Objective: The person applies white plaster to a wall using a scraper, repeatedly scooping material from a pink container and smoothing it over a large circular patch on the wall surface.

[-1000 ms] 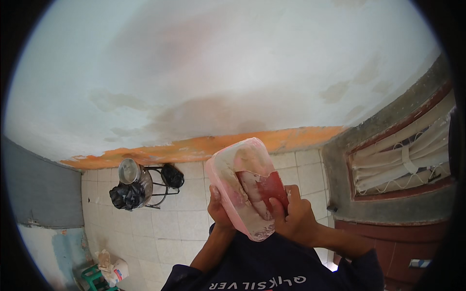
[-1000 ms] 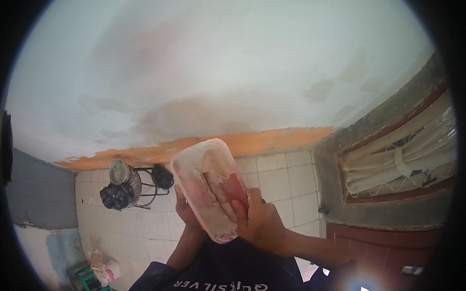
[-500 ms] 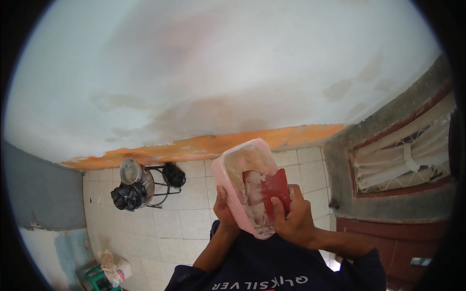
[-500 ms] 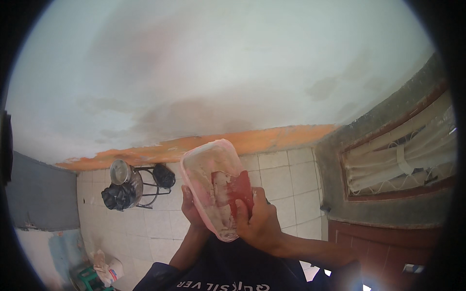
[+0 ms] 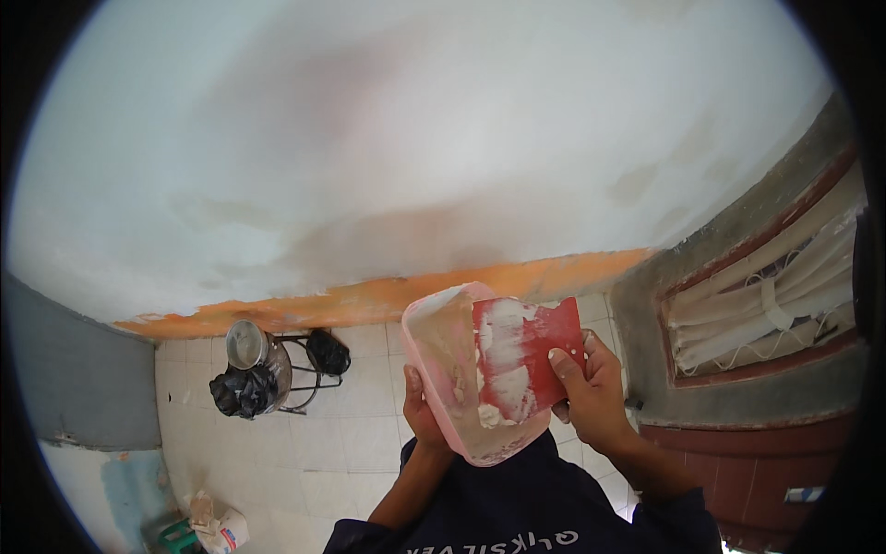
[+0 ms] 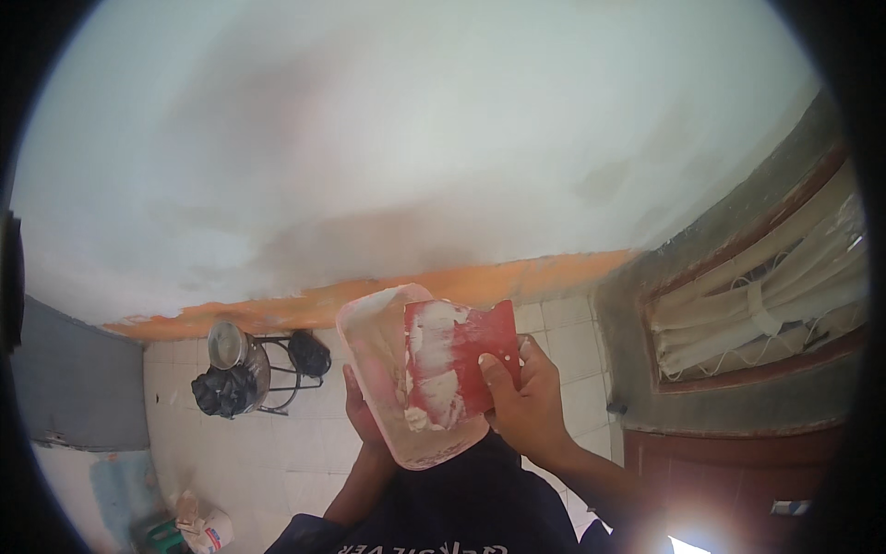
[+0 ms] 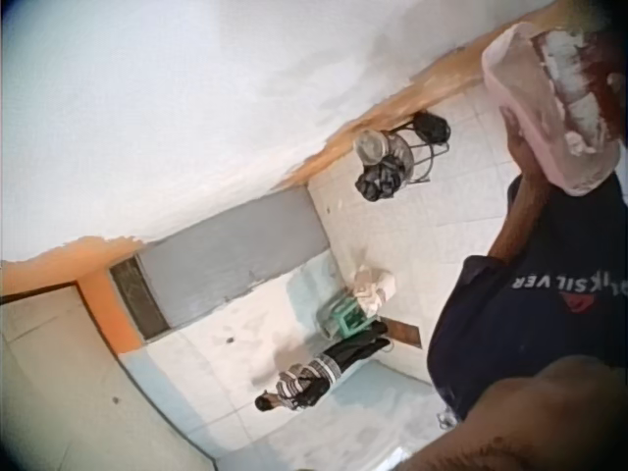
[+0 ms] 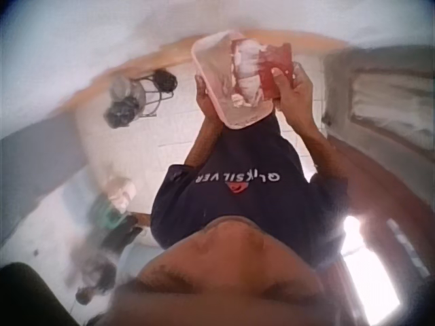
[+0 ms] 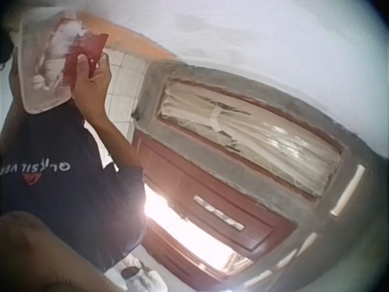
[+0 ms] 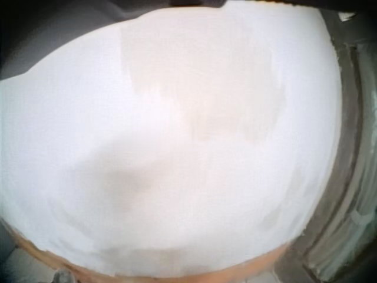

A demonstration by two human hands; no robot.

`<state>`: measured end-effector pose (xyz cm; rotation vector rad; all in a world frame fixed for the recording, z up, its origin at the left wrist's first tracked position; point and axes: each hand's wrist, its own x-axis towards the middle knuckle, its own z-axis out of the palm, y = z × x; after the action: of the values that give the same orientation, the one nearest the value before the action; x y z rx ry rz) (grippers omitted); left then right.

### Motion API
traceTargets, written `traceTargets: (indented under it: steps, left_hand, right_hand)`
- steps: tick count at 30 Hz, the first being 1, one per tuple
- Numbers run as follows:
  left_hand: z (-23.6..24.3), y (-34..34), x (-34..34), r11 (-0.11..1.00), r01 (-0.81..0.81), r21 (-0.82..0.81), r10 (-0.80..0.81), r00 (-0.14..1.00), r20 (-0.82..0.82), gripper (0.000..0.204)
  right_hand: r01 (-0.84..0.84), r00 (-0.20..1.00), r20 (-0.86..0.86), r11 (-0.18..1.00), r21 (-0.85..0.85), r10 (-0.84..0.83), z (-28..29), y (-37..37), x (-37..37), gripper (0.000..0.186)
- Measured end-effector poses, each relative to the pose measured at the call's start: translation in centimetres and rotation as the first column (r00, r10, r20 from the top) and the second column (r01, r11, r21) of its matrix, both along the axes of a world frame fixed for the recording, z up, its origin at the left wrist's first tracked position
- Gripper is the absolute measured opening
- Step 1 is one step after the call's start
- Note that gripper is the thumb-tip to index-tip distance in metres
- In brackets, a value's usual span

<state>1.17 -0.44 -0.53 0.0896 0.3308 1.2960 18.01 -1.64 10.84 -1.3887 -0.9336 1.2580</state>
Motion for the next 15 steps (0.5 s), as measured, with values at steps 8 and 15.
traceTargets:
  steps: [8, 15]
  left_hand:
    - [0.4, 0.6, -0.2, 1.0, 0.009, 0.023, -0.011, 0.998, 0.07, 0.061]
    - [-0.5, 0.4, -0.4, 1.0, 0.019, 0.01, -0.02, 0.997, 0.07, 0.058]
  right_hand:
    - [0.02, 0.996, -0.087, 0.989, 0.15, -0.007, 1.3, 1.2, 1.6, 0.021]
    - [-0.254, 0.843, 0.532, 0.816, 0.519, -0.075, -1.3, 0.4, 1.8, 0.023]
